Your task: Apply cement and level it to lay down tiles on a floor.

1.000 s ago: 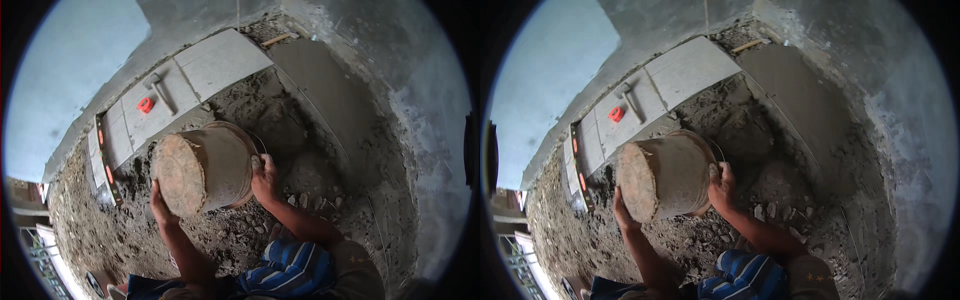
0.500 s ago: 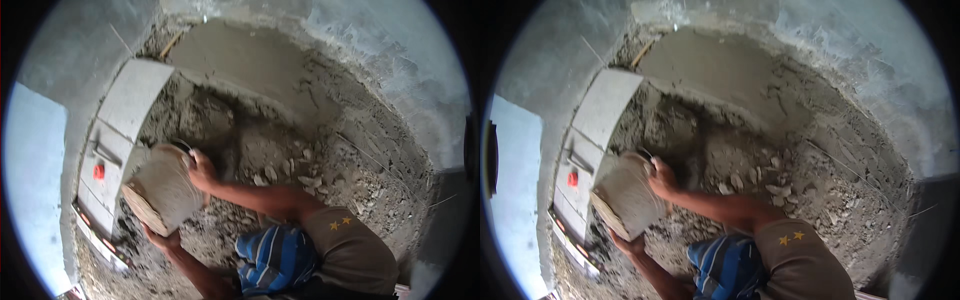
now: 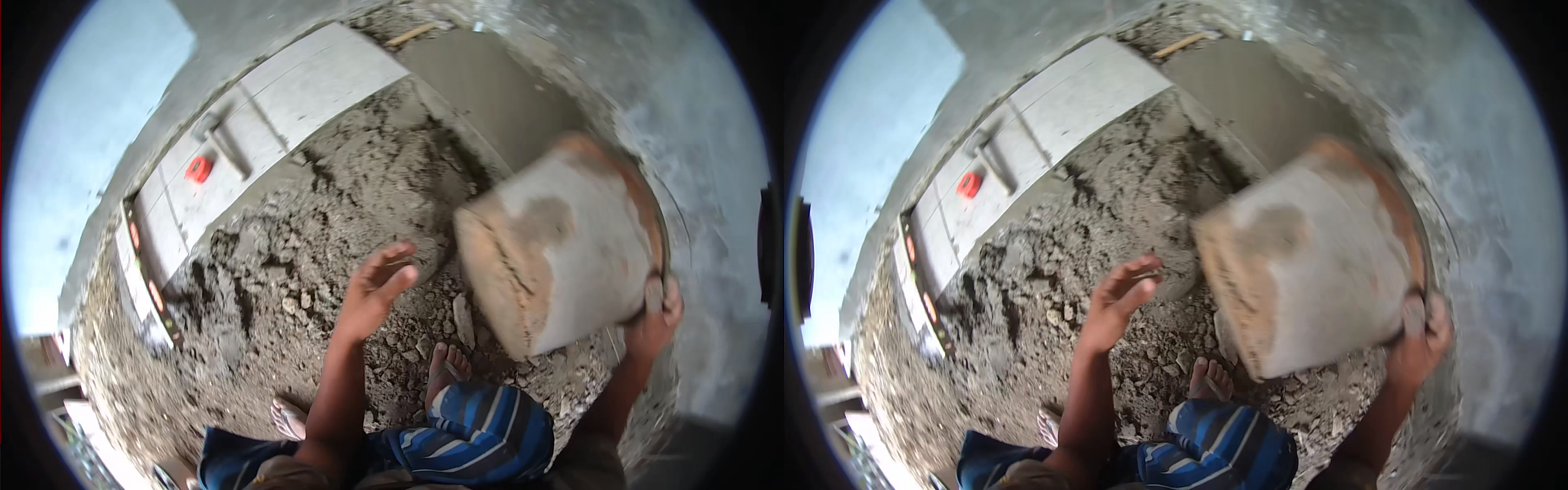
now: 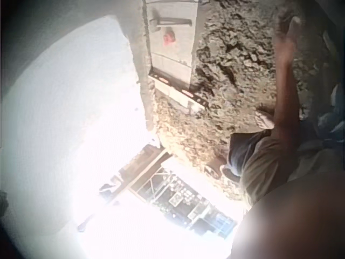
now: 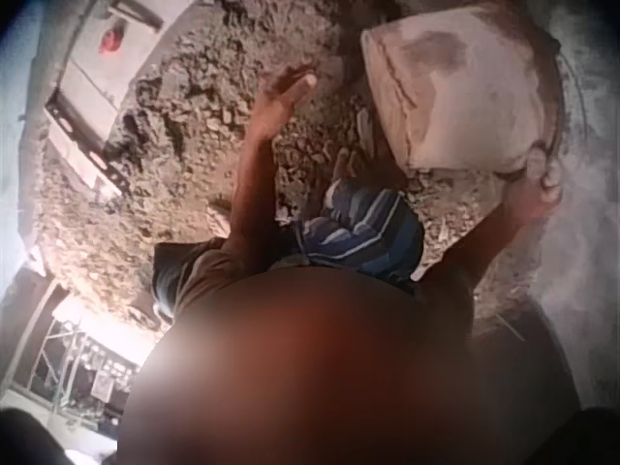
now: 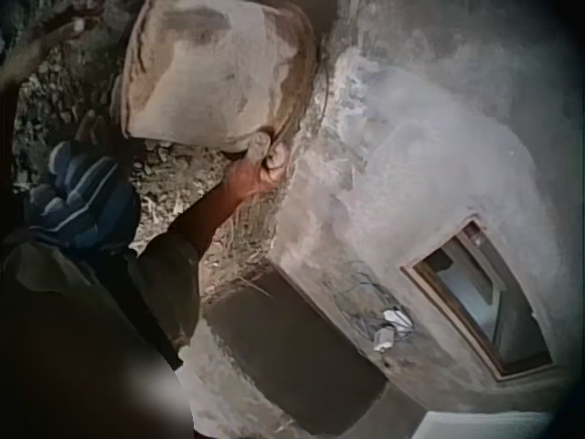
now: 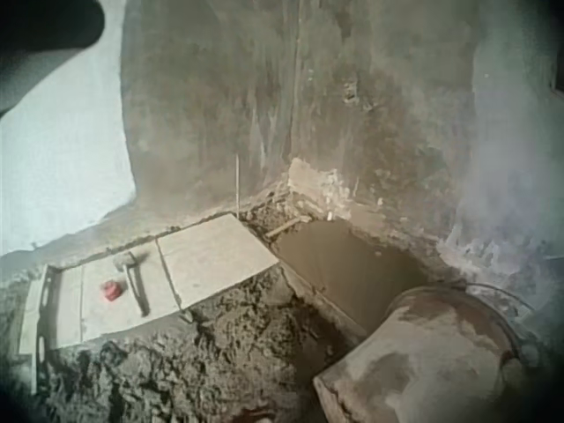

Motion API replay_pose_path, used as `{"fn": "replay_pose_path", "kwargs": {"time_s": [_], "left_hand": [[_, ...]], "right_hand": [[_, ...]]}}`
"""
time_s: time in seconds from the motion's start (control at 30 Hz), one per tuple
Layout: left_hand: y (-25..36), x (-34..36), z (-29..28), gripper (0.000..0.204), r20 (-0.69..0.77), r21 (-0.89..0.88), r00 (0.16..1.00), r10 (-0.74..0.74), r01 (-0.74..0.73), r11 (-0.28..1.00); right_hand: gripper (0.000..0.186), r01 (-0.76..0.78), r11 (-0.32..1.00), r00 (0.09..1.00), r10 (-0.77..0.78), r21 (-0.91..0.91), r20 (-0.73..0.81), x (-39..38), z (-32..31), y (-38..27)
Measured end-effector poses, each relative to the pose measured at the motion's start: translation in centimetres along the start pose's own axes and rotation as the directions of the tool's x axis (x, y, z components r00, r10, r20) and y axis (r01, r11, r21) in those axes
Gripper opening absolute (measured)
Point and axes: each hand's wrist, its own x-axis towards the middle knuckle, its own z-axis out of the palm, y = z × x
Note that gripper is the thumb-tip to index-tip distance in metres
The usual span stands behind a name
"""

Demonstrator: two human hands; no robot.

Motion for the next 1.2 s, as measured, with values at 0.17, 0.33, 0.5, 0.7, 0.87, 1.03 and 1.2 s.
{"fn": "replay_pose_path", "kwargs": {"time_s": [0.17,0.33,0.5,0.7,0.87,1.03,1.2], "left_hand": [[-2.0,1.9,-2.2,0.065,-0.051,0.349,0.999,-0.011,0.028,0.937],[-1.5,3.4,-3.6,0.066,-0.098,0.284,0.995,0.034,-0.004,0.959],[0.8,2.9,-3.2,0.063,-0.152,0.272,0.983,0.100,-0.055,0.961],[13.2,-3.3,0.7,0.069,0.287,0.733,0.463,0.839,-0.670,0.120],[20.3,-8.2,-4.6,0.050,0.453,0.868,0.525,0.721,-0.444,-0.221],[22.0,-21.5,-14.4,0.028,0.247,0.967,0.739,0.627,-0.225,-0.116],[20.8,-37.5,-29.7,0.027,-0.379,0.918,0.630,0.678,0.159,0.364]], "right_hand": [[0.019,0.084,0.697,0.941,0.179,-0.712,0.287,-3.3,-6.6,-2.1],[0.027,0.115,0.500,0.833,0.421,-0.858,0.358,-1.5,-12.1,4.0],[0.041,0.071,0.600,0.888,0.326,-0.797,0.325,-0.2,-3.7,-3.7],[0.041,0.711,0.693,0.530,-0.423,-0.114,0.734,3.1,13.6,-8.5],[0.031,0.846,0.219,-0.057,-0.870,0.486,0.490,1.7,24.1,-15.6],[0.054,0.652,0.281,-0.167,-0.853,0.704,0.494,-7.3,30.1,-25.5],[0.060,0.749,0.327,-0.025,-0.855,0.576,0.518,-14.6,34.1,-26.6]]}}
